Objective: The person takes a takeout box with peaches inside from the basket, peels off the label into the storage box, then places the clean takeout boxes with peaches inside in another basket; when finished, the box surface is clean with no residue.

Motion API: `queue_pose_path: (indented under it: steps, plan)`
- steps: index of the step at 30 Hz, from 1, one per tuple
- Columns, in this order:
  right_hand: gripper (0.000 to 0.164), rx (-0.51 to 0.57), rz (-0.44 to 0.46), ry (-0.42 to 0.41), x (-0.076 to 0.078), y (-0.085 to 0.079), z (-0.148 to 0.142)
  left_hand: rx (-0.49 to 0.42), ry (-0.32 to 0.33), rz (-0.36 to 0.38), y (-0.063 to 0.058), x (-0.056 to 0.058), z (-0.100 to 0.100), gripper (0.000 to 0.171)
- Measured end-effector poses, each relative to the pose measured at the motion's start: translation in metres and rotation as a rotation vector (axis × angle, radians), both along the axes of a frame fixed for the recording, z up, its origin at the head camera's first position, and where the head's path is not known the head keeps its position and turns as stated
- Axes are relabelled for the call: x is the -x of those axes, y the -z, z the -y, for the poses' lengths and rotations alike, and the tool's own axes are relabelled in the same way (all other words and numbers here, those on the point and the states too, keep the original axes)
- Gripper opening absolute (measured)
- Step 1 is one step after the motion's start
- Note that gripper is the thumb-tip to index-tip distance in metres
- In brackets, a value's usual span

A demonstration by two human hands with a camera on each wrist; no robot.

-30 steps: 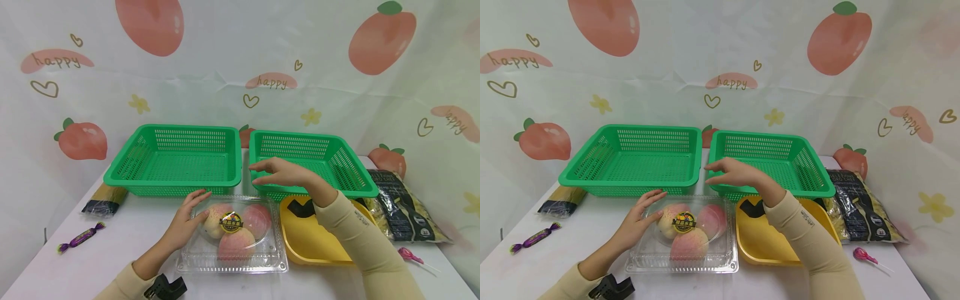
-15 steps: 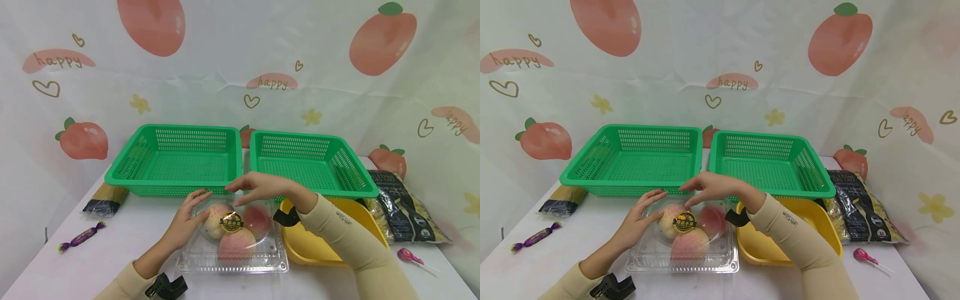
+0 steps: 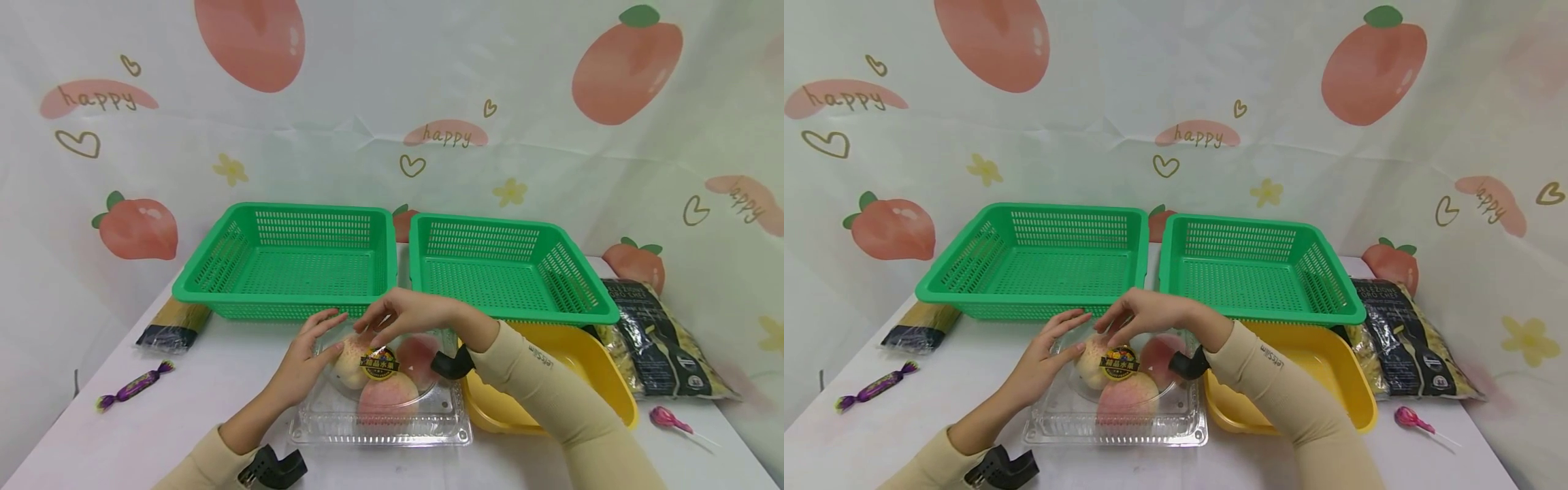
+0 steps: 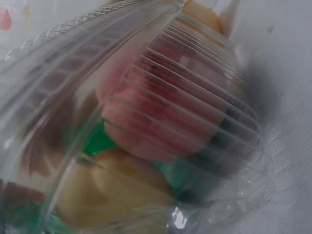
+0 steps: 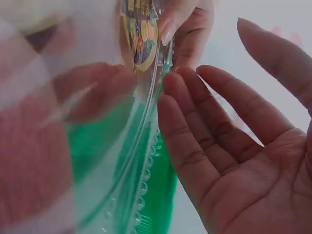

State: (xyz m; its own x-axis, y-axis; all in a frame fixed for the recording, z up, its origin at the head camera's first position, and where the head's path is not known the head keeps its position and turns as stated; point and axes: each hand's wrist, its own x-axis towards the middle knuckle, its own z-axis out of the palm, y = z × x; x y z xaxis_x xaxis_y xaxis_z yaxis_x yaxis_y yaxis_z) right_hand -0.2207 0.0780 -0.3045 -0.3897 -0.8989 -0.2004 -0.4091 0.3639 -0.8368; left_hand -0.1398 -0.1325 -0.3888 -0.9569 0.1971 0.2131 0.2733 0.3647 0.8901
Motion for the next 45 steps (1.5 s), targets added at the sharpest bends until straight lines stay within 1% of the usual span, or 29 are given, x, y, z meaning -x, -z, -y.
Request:
queue_pose_path:
  steps: [6, 10, 16, 22, 27, 30, 38, 45]
  plan:
    - [0.032, 0.007, 0.061, 0.039, 0.007, 0.009, 0.005, -0.004, -0.002, -0.003, 0.000, 0.000, 0.000, 0.044]
    - [0.025, -0.007, 0.071, 0.043, 0.009, 0.011, 0.004, -0.007, -0.002, -0.002, 0.000, 0.000, -0.001, 0.044]
    - [0.018, -0.019, 0.033, 0.012, 0.010, 0.011, 0.003, 0.004, -0.009, -0.015, 0.000, 0.000, 0.000, 0.044]
    - [0.014, -0.039, 0.008, -0.009, 0.010, 0.013, 0.004, 0.000, -0.006, -0.011, 0.001, 0.001, 0.000, 0.044]
    - [0.009, -0.085, -0.090, -0.032, 0.008, 0.011, 0.006, -0.005, -0.003, -0.006, 0.001, 0.001, 0.000, 0.044]
    - [0.007, -0.106, -0.124, -0.038, 0.007, 0.010, 0.007, -0.005, -0.001, -0.006, 0.000, 0.001, 0.000, 0.044]
    - [0.009, -0.142, -0.126, -0.069, 0.007, 0.010, 0.007, -0.008, 0.000, 0.002, 0.000, 0.001, 0.000, 0.043]
    - [0.009, -0.145, -0.093, -0.085, 0.009, 0.011, 0.006, -0.008, -0.001, 0.009, 0.000, 0.002, 0.000, 0.043]
